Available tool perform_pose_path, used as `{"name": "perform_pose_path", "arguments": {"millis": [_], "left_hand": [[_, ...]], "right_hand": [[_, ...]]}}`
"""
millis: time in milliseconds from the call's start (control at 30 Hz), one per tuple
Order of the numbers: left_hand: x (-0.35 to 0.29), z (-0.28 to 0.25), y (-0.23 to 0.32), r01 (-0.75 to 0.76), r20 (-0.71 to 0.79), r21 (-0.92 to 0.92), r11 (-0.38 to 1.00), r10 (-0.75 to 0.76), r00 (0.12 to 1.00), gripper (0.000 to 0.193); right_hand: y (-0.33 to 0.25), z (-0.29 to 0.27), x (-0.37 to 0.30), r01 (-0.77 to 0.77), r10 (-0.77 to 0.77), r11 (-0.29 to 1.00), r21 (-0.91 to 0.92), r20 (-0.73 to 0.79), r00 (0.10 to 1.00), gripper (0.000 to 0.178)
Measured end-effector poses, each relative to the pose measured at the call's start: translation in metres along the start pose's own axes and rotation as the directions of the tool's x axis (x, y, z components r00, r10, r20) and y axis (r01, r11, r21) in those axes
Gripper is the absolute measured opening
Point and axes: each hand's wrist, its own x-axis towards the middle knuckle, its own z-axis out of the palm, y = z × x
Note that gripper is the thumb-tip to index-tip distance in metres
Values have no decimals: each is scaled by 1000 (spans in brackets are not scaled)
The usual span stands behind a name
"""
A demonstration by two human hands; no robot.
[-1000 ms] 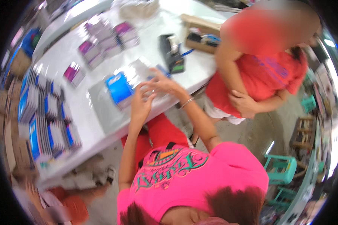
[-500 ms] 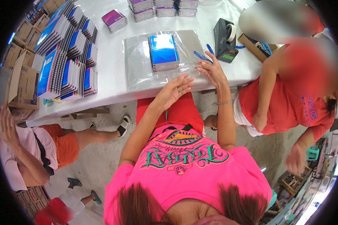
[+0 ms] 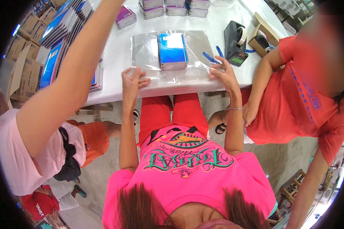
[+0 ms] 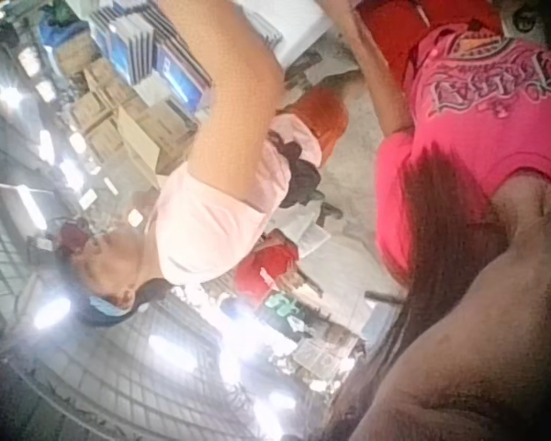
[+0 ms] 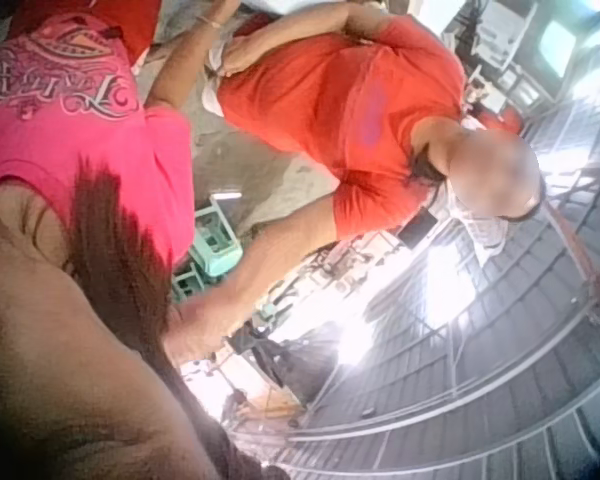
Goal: The person repeatedly places stacks of spiral-bound notebooks into clear plastic bags, seals the bags, and sets them aside. The person uses a blue pen-like tool to assist with sealing the bags. The process is repeated multiple times with different stacks of notebooks.
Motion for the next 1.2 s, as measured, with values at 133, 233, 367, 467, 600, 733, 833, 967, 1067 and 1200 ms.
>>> {"name": "perform_pose_path", "arguments": {"millis": [133,233,367,467,600,733,833,967,1067,1200], "left_hand": [[5,-2,30,-9,-13,316,949,14,1000,74],[7,3,34,-3,81,263,965,-19,997,65],[23,-4,17,38,206,62,997,-50,977,44],[27,-9,13,160,245,-277,948,-91,965,37],[33,-18,7,300,312,-537,788,-145,939,34],[26,-23,6,325,326,-534,781,-165,931,36],[12,-26,14,207,266,-25,978,-193,945,50],[21,-25,8,41,90,322,946,-74,993,56],[23,-10,19,2,-39,510,860,21,999,58],[24,-11,24,-97,-16,668,738,145,989,48]], "right_hand": [[2,-6,6,-9,9,998,68,-11,1000,56],[-11,5,8,-7,9,998,57,-22,1000,56],[-7,2,26,26,-15,959,282,-41,999,55],[-9,0,29,-5,21,901,434,-31,999,58],[-5,2,35,-45,98,809,586,-60,993,55],[0,-4,35,-41,66,870,491,-35,997,46],[-15,-1,25,-76,80,991,108,-35,996,41],[-19,0,32,55,-73,966,-251,-64,995,47],[-21,3,46,91,-139,916,-391,-96,986,51],[-22,5,65,16,-21,981,-194,-24,999,50]]}}
